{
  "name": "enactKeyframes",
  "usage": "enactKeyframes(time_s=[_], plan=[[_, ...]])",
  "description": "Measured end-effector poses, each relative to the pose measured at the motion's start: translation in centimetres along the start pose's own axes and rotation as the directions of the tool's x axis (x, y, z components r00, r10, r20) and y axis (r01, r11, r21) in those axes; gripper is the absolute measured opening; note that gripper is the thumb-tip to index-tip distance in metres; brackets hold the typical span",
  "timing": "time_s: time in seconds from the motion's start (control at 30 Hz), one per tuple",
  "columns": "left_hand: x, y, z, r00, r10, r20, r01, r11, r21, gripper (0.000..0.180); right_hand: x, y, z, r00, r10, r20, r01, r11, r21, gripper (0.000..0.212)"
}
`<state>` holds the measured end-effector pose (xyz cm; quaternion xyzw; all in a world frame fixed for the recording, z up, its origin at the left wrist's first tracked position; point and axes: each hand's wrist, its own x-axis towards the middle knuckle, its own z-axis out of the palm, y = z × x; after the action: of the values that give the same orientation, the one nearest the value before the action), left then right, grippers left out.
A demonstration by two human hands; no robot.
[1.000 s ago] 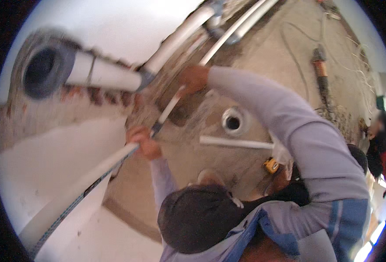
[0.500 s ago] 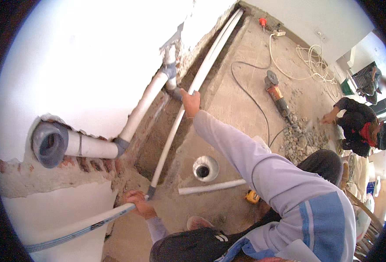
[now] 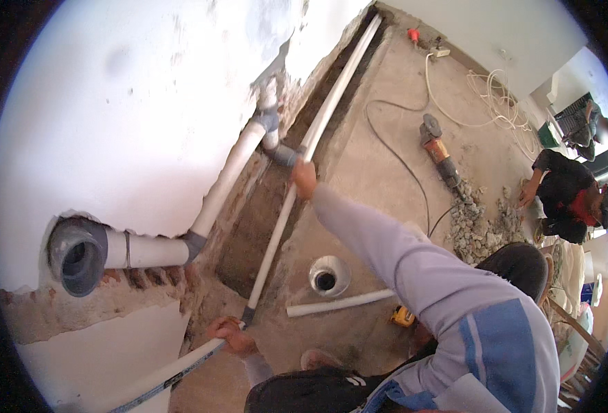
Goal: The person measures and cuts white PVC pipes, then applies glue to the ends and connects them to fittings on the wall. They use a tape measure, an angle grinder, and a glue brush to assemble the plumbing system.
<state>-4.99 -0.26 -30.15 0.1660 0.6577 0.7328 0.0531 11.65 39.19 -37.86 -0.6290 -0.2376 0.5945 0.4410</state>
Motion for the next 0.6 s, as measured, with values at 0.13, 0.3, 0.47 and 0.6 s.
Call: enactKeyframes(time_s=[0.13, 0.3, 0.47, 0.6], plan=[[1.9, 2.1, -2.2, 0.990, -0.105, -0.098, 0.089, 0.984, -0.152, 0.039, 0.2, 0.4, 2.7, 0.996, -0.006, 0.084, 0.002, 0.999, 0.047, 0.050], [-1.9, -0.1, -0.9, 0.934, 0.001, 0.357, 0.014, 0.999, -0.038, 0.045, 6.9, 3.5, -3.6, 0.981, -0.191, 0.015, 0.190, 0.961, -0.201, 0.047], [-0.2, 1.2, -5.7, 0.980, 0.016, 0.198, -0.069, 0.962, 0.263, 0.044, -4.4, -0.1, 1.6, 0.999, 0.009, -0.032, -0.008, 1.000, 0.019, 0.046], [0.9, -0.3, -6.9, 0.941, 0.244, 0.233, -0.312, 0.891, 0.328, 0.044, -4.1, 1.3, 0.5, 0.989, 0.121, 0.087, -0.123, 0.992, 0.014, 0.043]])
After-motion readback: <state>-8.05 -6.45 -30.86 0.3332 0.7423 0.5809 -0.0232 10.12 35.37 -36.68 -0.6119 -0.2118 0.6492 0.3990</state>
